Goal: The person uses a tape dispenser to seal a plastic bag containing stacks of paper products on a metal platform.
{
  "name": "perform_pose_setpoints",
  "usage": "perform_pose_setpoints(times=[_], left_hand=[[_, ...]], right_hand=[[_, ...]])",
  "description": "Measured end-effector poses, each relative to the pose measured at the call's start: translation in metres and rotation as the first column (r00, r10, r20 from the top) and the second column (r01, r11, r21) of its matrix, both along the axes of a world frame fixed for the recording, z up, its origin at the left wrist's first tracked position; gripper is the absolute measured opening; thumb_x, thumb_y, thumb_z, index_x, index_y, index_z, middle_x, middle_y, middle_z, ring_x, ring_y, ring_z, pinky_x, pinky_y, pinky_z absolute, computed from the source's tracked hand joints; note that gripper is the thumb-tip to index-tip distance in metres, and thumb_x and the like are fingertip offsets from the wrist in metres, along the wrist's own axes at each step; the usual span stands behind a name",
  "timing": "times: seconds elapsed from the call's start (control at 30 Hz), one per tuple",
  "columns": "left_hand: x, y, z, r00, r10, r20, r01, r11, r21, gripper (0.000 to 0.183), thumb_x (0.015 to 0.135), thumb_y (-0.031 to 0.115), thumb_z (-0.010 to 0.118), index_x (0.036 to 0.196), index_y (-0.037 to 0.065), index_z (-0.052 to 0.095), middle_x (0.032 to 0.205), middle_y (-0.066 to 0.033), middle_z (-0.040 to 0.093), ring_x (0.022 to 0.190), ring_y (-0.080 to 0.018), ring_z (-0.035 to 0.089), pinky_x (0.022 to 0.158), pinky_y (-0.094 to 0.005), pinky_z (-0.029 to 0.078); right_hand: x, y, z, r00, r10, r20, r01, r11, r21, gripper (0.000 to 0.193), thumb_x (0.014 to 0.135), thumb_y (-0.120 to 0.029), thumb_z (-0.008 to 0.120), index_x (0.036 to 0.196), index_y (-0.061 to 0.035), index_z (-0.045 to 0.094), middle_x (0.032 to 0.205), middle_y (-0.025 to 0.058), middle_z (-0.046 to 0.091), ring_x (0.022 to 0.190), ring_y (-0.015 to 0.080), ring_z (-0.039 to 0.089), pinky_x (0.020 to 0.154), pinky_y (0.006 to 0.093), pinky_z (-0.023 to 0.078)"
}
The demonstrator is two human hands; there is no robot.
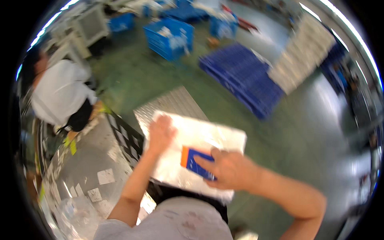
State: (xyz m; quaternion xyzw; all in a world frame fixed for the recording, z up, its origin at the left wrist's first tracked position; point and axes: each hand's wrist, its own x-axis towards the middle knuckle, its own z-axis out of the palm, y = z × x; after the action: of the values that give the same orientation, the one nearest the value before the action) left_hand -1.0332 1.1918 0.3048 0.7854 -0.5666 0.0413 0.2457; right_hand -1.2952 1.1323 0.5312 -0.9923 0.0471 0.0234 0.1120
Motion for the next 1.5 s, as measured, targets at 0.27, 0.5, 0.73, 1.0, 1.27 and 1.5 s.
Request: perform_pose_setpoints(times=[0.27, 0.5, 0.73, 1.0, 1.27, 1.5], left_hand=[[0.006, 0.023, 0.016, 0.996, 0.004, 0.093, -0.007, 0.999, 0.036, 0.051, 0.09, 0.041, 0.046, 0.127, 0.005, 0.047, 0.135, -0.0181, 0.04, 0.128, -0.0325, 0.033, 0.104, -0.048, 0.02], [-0.007, 0.016, 0.024, 0.994, -0.042, 0.097, 0.037, 0.998, 0.048, 0.051, 0.091, 0.036, 0.046, 0.129, 0.002, 0.045, 0.137, -0.0178, 0.039, 0.128, -0.0304, 0.033, 0.105, -0.0448, 0.02], [-0.163, 0.012, 0.049, 0.68, -0.658, -0.323, 0.639, 0.748, -0.178, 0.067, 0.073, 0.034, 0.069, 0.125, 0.0, 0.045, 0.13, -0.0191, 0.043, 0.122, -0.0352, 0.038, 0.102, -0.0488, 0.027], [-0.251, -0.007, 0.014, 0.394, -0.919, -0.027, 0.913, 0.387, 0.132, 0.048, 0.077, 0.046, 0.056, 0.081, -0.001, 0.066, 0.091, -0.0135, 0.062, 0.108, -0.0306, 0.047, 0.108, -0.0463, 0.02], [-0.276, -0.017, -0.003, 0.393, -0.917, -0.075, 0.866, 0.341, 0.366, 0.039, 0.082, 0.042, 0.051, 0.073, 0.009, 0.07, 0.074, -0.0071, 0.064, 0.086, -0.0235, 0.058, 0.103, -0.0445, 0.019], [-0.267, -0.003, 0.0, 0.418, -0.904, -0.087, 0.908, 0.414, 0.067, 0.034, 0.08, 0.036, 0.056, 0.079, 0.004, 0.066, 0.077, -0.0096, 0.064, 0.085, -0.0285, 0.058, 0.099, -0.0462, 0.028]], right_hand=[[-0.147, -0.016, 0.023, 0.987, -0.064, -0.15, 0.038, 0.985, -0.171, 0.068, 0.062, -0.032, 0.072, 0.125, -0.0197, 0.05, 0.085, 0.0111, 0.048, 0.069, 0.0259, 0.053, 0.062, 0.0361, 0.05], [-0.26, 0.014, -0.024, 0.829, -0.367, -0.423, 0.299, 0.929, -0.22, 0.064, 0.064, -0.034, 0.07, 0.124, -0.0194, 0.052, 0.089, 0.0138, 0.051, 0.074, 0.0278, 0.058, 0.063, 0.0377, 0.05], [-0.169, 0.031, -0.084, 0.699, -0.491, -0.519, 0.526, 0.845, -0.091, 0.046, 0.064, -0.04, 0.067, 0.101, -0.0111, 0.062, 0.079, 0.0195, 0.06, 0.069, 0.0322, 0.062, 0.059, 0.0423, 0.051], [-0.218, -0.028, -0.168, 0.233, -0.452, -0.861, 0.543, 0.795, -0.27, 0.049, 0.069, -0.045, 0.061, 0.106, -0.0133, 0.065, 0.09, 0.0134, 0.066, 0.082, 0.0312, 0.064, 0.071, 0.0396, 0.051], [-0.185, -0.025, -0.083, 0.505, -0.857, -0.1, 0.851, 0.514, -0.111, 0.051, 0.06, -0.035, 0.07, 0.104, -0.0088, 0.066, 0.085, 0.0192, 0.062, 0.08, 0.0361, 0.062, 0.064, 0.0395, 0.05], [-0.045, 0.0, -0.085, 0.62, -0.472, 0.627, 0.695, 0.701, -0.16, 0.059, 0.057, -0.02, 0.077, 0.112, -0.0072, 0.059, 0.087, 0.0162, 0.051, 0.072, 0.0328, 0.052, 0.059, 0.0404, 0.043]])
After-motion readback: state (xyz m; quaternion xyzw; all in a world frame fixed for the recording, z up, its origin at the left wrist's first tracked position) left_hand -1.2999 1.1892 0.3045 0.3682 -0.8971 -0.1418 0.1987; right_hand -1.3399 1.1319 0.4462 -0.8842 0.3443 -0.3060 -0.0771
